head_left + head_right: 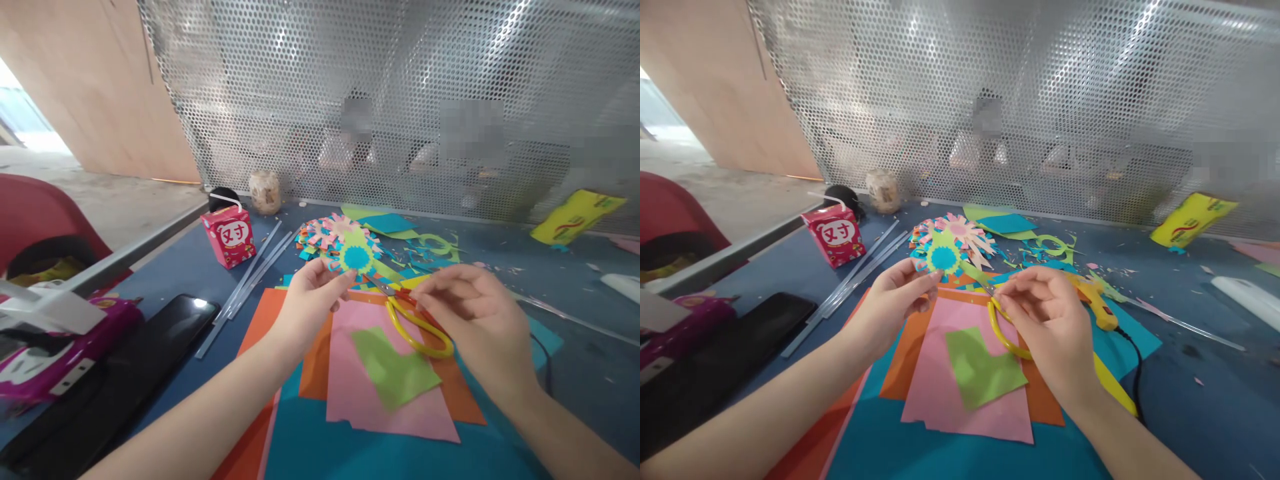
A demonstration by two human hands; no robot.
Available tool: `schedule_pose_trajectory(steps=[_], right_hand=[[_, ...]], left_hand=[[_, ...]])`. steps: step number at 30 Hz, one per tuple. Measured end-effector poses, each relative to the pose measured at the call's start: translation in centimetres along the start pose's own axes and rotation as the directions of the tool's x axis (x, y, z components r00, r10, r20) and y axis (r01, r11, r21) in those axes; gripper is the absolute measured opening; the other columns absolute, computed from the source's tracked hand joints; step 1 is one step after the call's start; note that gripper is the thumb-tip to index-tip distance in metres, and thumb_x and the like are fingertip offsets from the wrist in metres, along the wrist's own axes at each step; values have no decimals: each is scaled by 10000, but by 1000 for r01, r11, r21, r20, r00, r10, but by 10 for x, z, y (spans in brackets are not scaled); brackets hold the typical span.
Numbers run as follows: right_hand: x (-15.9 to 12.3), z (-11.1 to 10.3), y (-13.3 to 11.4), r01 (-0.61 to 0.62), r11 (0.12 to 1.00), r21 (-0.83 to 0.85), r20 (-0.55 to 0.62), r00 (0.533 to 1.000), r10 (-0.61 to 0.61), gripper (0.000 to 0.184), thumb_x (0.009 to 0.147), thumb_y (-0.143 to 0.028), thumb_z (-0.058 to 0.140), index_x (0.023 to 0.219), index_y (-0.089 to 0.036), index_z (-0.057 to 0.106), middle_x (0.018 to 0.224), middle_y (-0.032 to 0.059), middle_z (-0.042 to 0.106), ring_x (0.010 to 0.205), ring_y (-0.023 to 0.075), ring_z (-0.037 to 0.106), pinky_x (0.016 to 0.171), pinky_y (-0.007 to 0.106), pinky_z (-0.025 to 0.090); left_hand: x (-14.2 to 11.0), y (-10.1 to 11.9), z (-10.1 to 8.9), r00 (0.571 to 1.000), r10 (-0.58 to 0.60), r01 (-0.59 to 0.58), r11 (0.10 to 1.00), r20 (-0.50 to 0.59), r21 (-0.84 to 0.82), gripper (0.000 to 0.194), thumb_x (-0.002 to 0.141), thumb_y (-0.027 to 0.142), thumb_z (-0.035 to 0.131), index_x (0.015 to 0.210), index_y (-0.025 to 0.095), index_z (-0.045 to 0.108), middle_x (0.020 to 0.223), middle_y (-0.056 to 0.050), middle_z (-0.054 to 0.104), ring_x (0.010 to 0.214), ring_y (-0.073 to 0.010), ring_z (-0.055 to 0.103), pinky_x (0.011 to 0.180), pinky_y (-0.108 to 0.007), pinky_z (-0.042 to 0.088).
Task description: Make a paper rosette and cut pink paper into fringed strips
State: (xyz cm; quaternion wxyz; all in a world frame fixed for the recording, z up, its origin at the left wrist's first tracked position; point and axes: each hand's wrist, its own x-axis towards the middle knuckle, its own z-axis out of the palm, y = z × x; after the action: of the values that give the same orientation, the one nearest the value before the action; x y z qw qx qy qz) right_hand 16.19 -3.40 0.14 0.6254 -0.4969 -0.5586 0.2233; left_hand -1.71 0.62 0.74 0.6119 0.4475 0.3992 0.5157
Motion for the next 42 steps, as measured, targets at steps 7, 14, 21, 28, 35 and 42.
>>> schedule_pose_trajectory(steps=[7,14,21,28,35,42], right_hand=[[-2,2,2,35,999,-6,54,998,-35,189,688,-148,679,808,-240,566,691,-19,674,652,133,670,608,214,576],[-4,2,-2,9,999,-37,89,996,-6,173,728,-147,664,826,-245,562,721,-24,676,589,112,658,553,195,571],[-7,1,-3,31,992,-126,12,999,-30,160,728,-164,666,816,-253,567,761,-11,687,718,151,680,662,242,589],[-18,6,4,82,983,-166,223,974,-44,59,797,-199,593,824,-250,588,864,18,688,735,156,680,608,244,581],[-13,16,5,-372,925,81,239,908,344,364,649,-343,740,894,-239,492,871,26,705,739,201,685,573,284,559],[-10,13,8,-473,871,131,245,867,434,365,650,-289,753,903,-229,497,767,-37,674,597,128,652,574,238,513]], left_hand=[[-1,-3,3,1000,8,-11,996,30,83,205,699,259,666,646,165,492,546,40,546,479,-62,475,468,-187,342],[2,-7,0,997,42,-58,967,70,249,253,695,239,665,603,175,438,532,62,546,444,-50,474,459,-185,335],[2,-7,0,992,-70,48,981,110,190,167,715,267,669,661,151,561,574,29,601,508,-72,570,448,-180,338],[5,-8,-2,952,-292,307,922,96,-238,194,656,245,738,729,154,584,710,26,641,554,-70,631,423,-153,353],[2,-13,0,891,-383,420,899,244,-121,205,654,286,742,685,151,591,524,48,589,459,-38,565,430,-138,347],[-2,-17,6,936,-299,285,954,188,94,217,662,322,718,715,159,584,575,33,578,527,-54,556,406,-164,235]])
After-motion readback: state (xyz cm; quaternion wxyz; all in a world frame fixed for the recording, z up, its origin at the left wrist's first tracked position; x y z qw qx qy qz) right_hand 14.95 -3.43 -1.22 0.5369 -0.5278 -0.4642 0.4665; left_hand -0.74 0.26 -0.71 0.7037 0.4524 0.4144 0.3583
